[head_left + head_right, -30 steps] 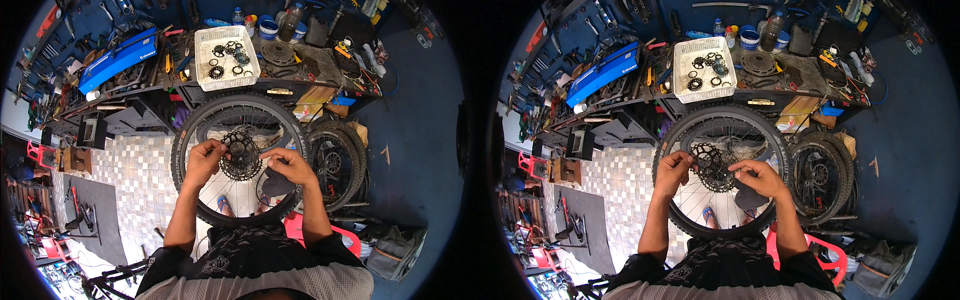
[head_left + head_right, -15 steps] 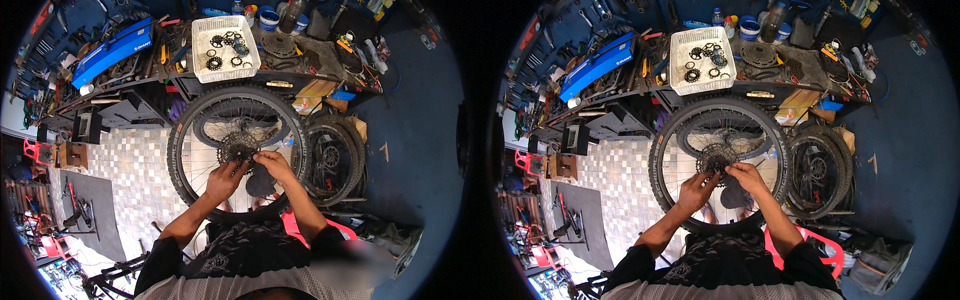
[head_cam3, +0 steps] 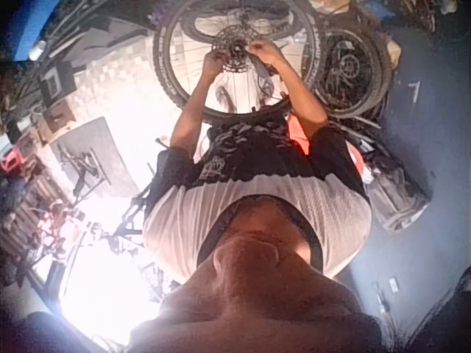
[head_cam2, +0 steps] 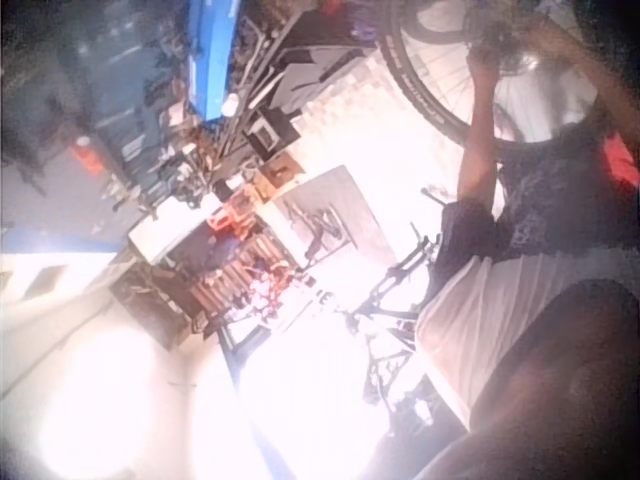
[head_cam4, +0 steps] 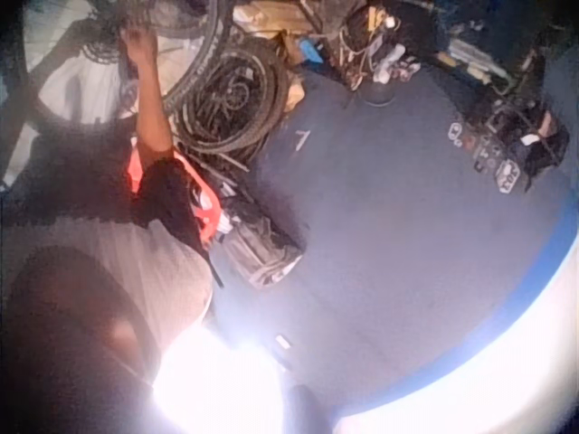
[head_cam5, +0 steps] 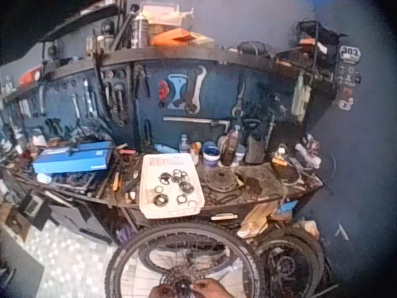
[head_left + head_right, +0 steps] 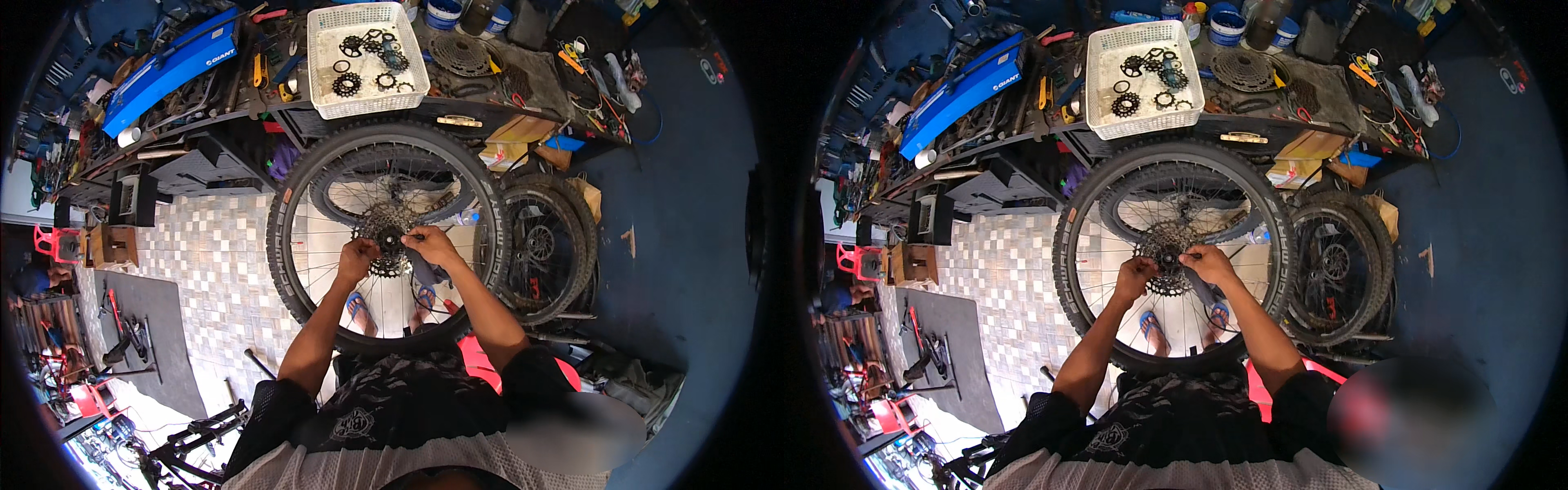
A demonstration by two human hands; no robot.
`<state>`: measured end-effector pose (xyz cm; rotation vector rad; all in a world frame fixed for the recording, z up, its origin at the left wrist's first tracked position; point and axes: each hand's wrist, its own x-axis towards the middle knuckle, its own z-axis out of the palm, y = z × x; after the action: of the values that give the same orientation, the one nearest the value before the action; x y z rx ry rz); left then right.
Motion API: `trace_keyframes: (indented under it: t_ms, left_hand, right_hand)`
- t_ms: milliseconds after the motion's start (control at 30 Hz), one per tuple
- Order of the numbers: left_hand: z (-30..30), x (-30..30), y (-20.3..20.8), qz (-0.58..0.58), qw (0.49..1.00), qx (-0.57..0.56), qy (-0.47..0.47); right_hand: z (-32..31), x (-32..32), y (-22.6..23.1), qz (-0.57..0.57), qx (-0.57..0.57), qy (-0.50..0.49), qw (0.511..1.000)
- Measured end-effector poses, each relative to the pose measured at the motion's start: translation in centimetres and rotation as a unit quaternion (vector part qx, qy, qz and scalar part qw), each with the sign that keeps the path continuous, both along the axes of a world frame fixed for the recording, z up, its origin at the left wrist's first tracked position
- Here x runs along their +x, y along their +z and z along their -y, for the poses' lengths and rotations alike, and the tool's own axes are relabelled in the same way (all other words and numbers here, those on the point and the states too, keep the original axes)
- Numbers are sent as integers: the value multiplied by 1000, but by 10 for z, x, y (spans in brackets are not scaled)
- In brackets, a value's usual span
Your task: The person assembles a bicycle cassette by placing individual sprockets and spacers onto a bicycle wheel hub. They repeatedly pick up parts from a white basket, wipe them with a cloth, and stack them in order on the hub.
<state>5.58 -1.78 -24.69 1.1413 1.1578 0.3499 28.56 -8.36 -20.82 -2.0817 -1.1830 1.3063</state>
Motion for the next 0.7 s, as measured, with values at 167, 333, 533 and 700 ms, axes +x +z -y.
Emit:
trace_keyframes:
  t_ms: [167, 333, 533, 700]
  left_hand:
    - [0, 5, -5, 18, 998, -43, 31]
    - [4, 7, -9, 16, 998, -47, 45]
    - [4, 9, -2, -9, 997, -62, 46]
    - [5, 10, 3, 5, 996, -68, 49]
  right_hand:
    - [-10, 4, -7, 32, -32, 14, 999]
    - [-13, 6, -13, 63, -22, 43, 997]
    - [-16, 8, -11, 65, -33, 37, 997]
    - [-21, 7, -3, 86, -19, 40, 995]
